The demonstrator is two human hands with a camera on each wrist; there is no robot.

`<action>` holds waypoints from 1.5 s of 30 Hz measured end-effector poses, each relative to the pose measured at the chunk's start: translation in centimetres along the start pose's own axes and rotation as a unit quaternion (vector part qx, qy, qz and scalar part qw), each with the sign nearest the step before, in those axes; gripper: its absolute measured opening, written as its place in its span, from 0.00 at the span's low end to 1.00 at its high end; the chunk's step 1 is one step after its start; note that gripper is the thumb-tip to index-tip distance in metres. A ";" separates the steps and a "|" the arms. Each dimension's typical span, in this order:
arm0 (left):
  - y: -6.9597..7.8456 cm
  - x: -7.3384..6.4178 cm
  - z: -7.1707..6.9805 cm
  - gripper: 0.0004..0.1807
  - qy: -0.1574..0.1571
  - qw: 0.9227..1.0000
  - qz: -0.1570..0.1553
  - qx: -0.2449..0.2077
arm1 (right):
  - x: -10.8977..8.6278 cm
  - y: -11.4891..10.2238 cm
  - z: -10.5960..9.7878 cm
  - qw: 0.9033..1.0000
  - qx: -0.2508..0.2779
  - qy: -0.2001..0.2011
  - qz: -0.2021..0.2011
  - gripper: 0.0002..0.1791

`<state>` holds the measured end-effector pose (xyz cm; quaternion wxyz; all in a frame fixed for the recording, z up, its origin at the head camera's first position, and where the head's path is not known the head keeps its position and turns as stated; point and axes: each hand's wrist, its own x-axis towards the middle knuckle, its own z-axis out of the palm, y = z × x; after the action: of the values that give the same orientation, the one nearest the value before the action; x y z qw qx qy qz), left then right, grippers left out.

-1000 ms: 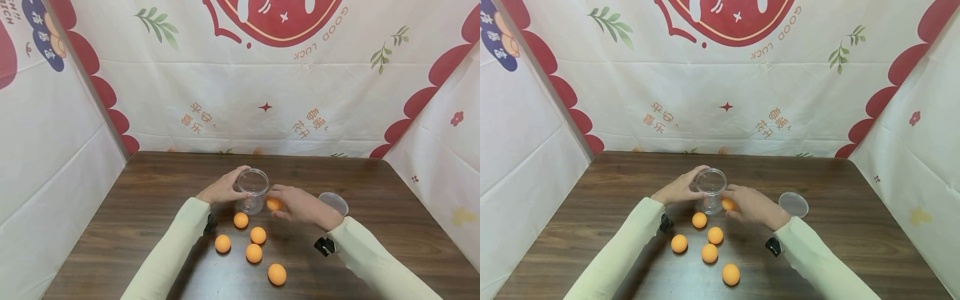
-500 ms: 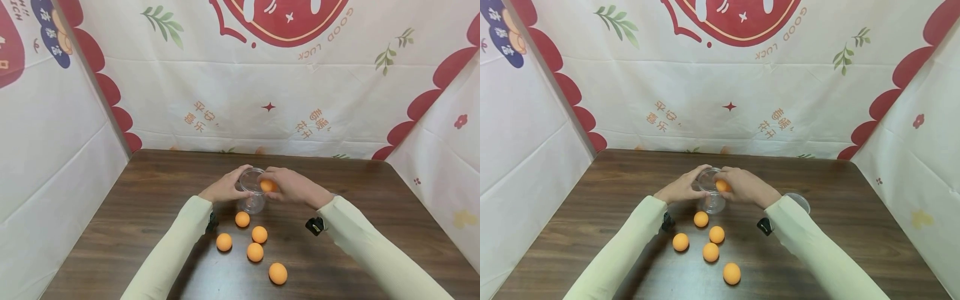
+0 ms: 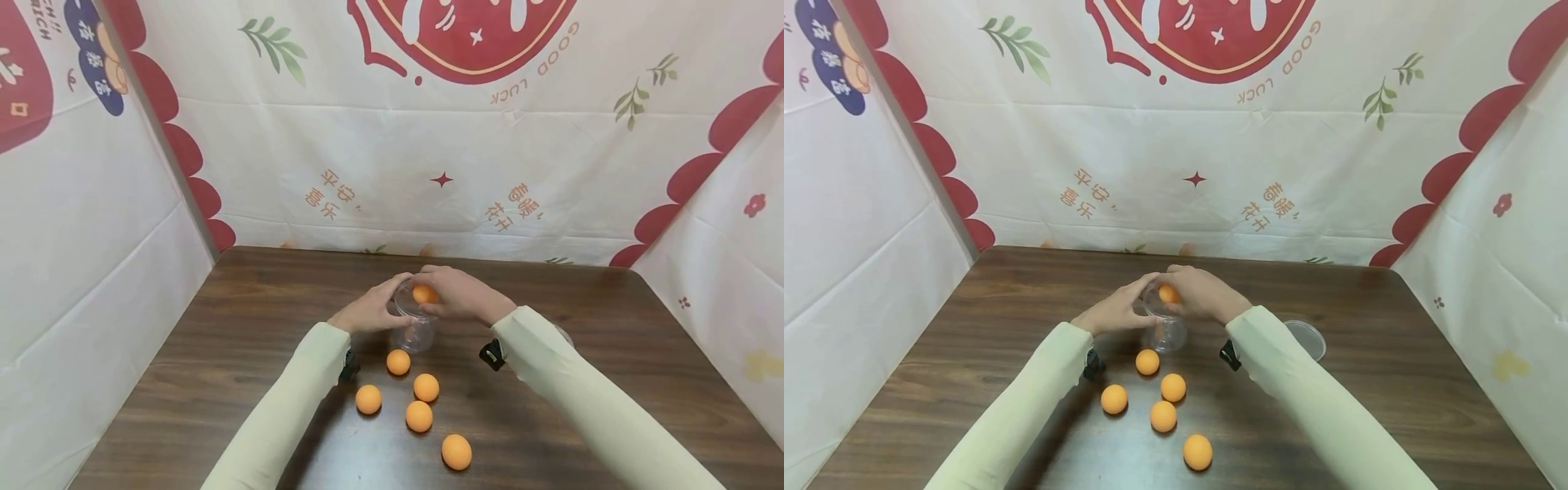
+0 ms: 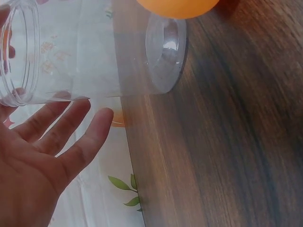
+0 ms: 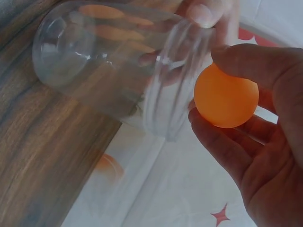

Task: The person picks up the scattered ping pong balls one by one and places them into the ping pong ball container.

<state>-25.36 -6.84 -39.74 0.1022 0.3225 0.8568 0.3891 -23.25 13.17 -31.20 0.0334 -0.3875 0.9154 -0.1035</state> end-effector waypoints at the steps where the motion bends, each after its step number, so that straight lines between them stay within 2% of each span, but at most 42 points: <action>1: 0.0 0.0 0.0 0.46 0.000 1.000 0.002 -0.001 | 0.2 0.0 0.1 1.000 0.000 -0.004 -0.001 0.20; 8: -0.1 0.0 -0.1 0.45 -0.003 1.000 0.007 -0.005 | 0.9 0.3 1.0 1.000 -0.020 -0.022 0.009 0.21; 23: -0.1 0.0 0.0 0.46 -0.007 1.000 0.000 -0.004 | 1.1 0.8 1.4 1.000 -0.002 -0.019 0.014 0.22; 31: 0.1 0.0 0.1 0.47 -0.008 1.000 -0.002 0.003 | 1.1 1.1 1.4 1.000 0.008 -0.027 -0.004 0.22; 45: -0.1 0.1 0.2 0.46 -0.006 1.000 0.001 -0.001 | 1.1 1.1 1.5 1.000 -0.005 -0.027 -0.008 0.24</action>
<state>-25.36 -6.73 -39.97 0.1075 0.3259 0.8555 0.3876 -24.57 12.83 -32.85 0.0549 -0.3974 0.9117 -0.0888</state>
